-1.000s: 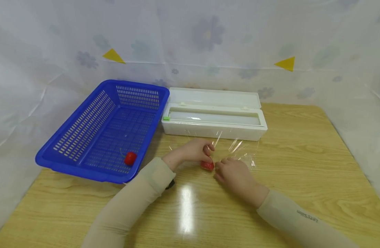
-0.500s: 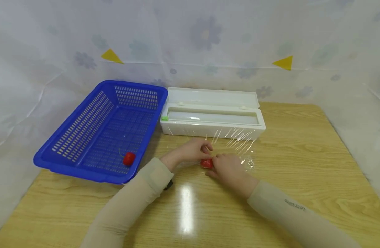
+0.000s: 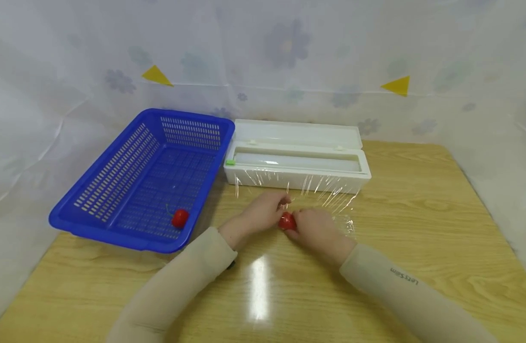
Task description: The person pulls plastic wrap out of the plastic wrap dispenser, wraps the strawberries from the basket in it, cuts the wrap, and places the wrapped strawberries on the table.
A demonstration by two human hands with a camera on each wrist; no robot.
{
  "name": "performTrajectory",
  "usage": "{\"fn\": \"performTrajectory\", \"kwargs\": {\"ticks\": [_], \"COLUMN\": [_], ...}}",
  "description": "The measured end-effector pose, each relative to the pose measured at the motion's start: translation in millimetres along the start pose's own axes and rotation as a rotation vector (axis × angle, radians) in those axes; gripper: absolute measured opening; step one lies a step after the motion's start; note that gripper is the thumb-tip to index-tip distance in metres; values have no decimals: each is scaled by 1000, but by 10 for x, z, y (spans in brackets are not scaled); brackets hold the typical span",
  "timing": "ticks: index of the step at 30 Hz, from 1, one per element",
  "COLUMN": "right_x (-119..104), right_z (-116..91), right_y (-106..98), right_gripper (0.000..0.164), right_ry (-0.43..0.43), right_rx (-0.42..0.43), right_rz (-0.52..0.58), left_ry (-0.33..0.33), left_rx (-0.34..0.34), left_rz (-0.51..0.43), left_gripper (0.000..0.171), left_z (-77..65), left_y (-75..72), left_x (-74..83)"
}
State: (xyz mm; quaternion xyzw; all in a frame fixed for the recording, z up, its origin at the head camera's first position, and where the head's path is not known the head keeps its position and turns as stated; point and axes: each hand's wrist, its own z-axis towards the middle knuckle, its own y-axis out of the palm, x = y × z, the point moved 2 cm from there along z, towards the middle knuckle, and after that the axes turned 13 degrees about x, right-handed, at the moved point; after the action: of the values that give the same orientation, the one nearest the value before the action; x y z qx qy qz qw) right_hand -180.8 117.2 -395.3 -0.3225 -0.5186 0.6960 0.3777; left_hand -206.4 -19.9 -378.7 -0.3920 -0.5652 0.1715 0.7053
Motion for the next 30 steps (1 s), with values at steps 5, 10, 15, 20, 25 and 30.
{"fn": "performTrajectory", "kwargs": {"ticks": [5, 10, 15, 20, 25, 30], "right_x": [-5, -1, 6, 22, 51, 69], "right_z": [11, 21, 30, 32, 32, 37], "right_y": [0, 2, 4, 15, 1, -27], "right_gripper": [37, 37, 36, 32, 23, 21], "right_ry": [-21, 2, 13, 7, 13, 14], "right_rx": [-5, -27, -40, -73, -107, -102], "right_rz": [-9, 5, 9, 14, 31, 41], "left_ry": [181, 261, 224, 181, 144, 154], "left_rx": [117, 81, 60, 36, 35, 40], "left_rz": [326, 453, 422, 407, 391, 396], "left_gripper": [19, 25, 20, 19, 22, 20], "left_z": [-184, -286, -235, -170, -146, -145], "left_y": [-55, -7, 47, 69, 72, 72], "left_x": [65, 54, 0, -36, -56, -68]}}
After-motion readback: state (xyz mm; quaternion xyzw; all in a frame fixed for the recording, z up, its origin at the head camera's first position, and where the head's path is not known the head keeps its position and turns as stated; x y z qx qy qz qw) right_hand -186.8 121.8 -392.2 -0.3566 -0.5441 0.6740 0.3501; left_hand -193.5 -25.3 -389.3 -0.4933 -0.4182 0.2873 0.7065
